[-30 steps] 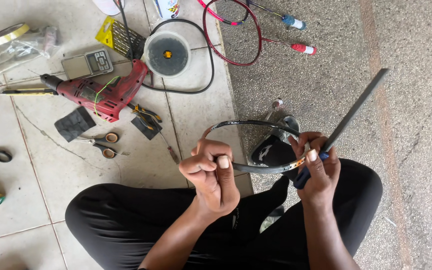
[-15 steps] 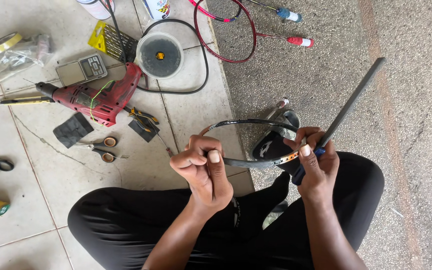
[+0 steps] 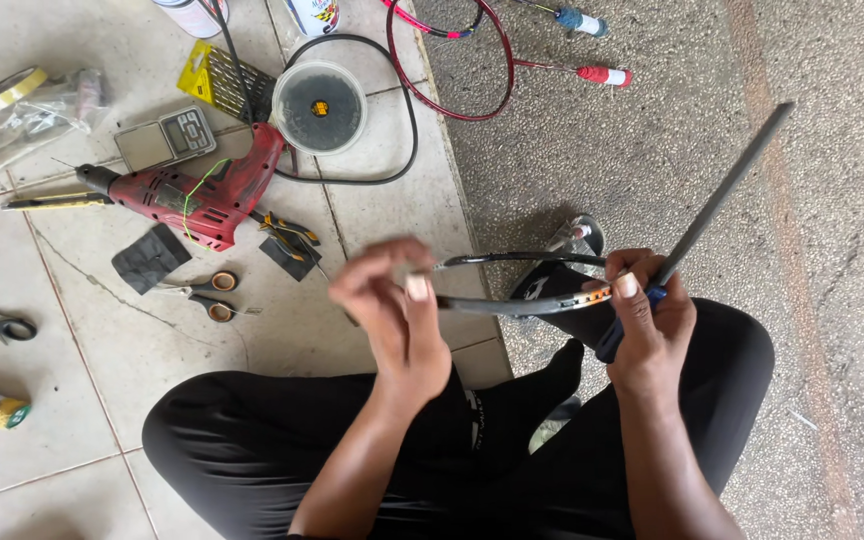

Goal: The person sits on the floor and uses a metal file to smooth the frame of a badminton racket. They rotate the racket to file different sections of the frame. The person then picks up a yellow stringing tool and places it against the racket frame, appearing to measure or align it.

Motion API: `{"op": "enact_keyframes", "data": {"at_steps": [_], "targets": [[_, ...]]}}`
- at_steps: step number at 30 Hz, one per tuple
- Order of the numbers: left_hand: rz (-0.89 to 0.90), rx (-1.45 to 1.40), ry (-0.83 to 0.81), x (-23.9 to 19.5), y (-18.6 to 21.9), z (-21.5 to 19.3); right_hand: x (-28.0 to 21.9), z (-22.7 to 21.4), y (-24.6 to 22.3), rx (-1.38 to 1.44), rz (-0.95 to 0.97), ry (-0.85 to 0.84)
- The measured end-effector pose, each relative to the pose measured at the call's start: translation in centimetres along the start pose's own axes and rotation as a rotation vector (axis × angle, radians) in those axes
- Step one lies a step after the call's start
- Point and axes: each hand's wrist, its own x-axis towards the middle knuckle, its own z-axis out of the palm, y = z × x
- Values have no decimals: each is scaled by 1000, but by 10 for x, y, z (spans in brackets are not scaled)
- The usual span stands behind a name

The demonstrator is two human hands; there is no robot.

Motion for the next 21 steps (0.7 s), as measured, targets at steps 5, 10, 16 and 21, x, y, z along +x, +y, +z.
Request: {"op": "enact_keyframes", "data": {"at_steps": [5, 10, 16, 21], "targets": [[-765, -71, -131, 14, -9, -3, 3, 5, -9, -59, -73, -11], [-1117, -379, -275, -4, -43, 1, 7, 7, -24, -194, -301, -11], [-740, -732, -265, -18, -49, 11, 13, 7, -34, 4, -391, -63], [-356, -434, -259, -14, -18, 8, 8, 9, -35, 53, -146, 77]]}}
